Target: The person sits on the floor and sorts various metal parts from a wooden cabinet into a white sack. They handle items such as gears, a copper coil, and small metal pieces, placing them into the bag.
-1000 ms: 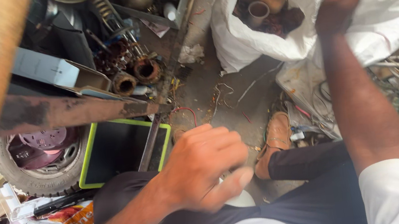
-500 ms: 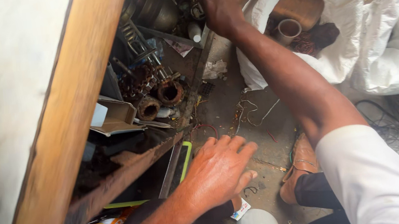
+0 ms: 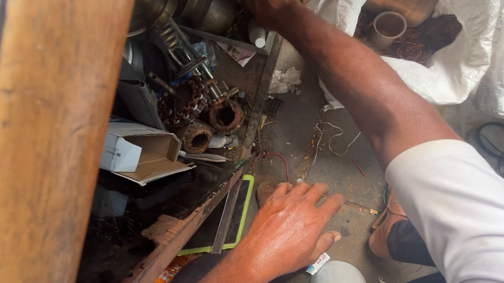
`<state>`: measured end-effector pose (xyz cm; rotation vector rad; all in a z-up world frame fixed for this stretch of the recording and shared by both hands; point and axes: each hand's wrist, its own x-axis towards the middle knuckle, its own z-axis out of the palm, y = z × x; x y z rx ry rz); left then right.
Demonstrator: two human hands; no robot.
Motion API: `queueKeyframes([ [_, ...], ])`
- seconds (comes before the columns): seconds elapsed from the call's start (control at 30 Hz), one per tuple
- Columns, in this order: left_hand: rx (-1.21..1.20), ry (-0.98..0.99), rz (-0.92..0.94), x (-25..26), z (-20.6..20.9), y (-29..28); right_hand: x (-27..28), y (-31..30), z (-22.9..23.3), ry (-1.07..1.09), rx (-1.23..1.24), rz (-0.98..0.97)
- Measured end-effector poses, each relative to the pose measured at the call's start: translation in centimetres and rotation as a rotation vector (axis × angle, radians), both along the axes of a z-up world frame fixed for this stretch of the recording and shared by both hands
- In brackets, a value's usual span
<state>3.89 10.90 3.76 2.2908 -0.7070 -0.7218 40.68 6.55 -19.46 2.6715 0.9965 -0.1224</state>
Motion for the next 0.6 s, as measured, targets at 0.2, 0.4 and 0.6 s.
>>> queueKeyframes([
  [0.2,-0.015,-0.007,-0.004,-0.1,-0.2,0.0,1.9,-1.1,-2.6,0.038,0.09,0.061],
  [0.4,-0.045,-0.031,-0.003,-0.1,-0.1,-0.1,2.9,-2.2,-1.1,0.128,0.101,0.034],
  [0.6,-0.044,-0.035,0.01,0.3,0.2,0.0,2.8,-2.6,1.6,0.306,0.324,-0.009],
])
